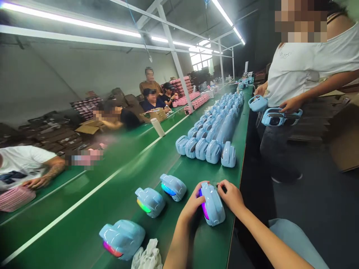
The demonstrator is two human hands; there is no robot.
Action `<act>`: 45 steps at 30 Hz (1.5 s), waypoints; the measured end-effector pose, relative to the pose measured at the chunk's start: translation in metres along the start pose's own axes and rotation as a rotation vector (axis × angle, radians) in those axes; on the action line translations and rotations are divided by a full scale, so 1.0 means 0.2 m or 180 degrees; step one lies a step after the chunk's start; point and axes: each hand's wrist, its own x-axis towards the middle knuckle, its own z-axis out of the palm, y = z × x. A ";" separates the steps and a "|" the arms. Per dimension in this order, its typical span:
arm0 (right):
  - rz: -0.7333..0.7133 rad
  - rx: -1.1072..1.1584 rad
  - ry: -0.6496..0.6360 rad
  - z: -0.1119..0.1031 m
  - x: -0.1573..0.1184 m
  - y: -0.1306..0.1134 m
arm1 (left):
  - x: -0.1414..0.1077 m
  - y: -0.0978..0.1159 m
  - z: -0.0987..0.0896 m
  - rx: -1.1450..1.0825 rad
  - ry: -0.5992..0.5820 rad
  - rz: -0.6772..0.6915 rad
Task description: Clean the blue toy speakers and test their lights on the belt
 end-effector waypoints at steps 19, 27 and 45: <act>0.0098 -0.0037 -0.0006 -0.01 -0.01 -0.01 | -0.02 0.02 0.01 0.0030 -0.0055 -0.0038; -0.0005 -0.0042 0.0076 -0.02 -0.01 -0.01 | -0.01 0.02 0.01 0.0113 -0.0025 -0.0068; 0.0033 -0.0022 0.0029 -0.03 0.00 0.01 | -0.01 0.06 0.02 0.0603 -0.0043 0.0008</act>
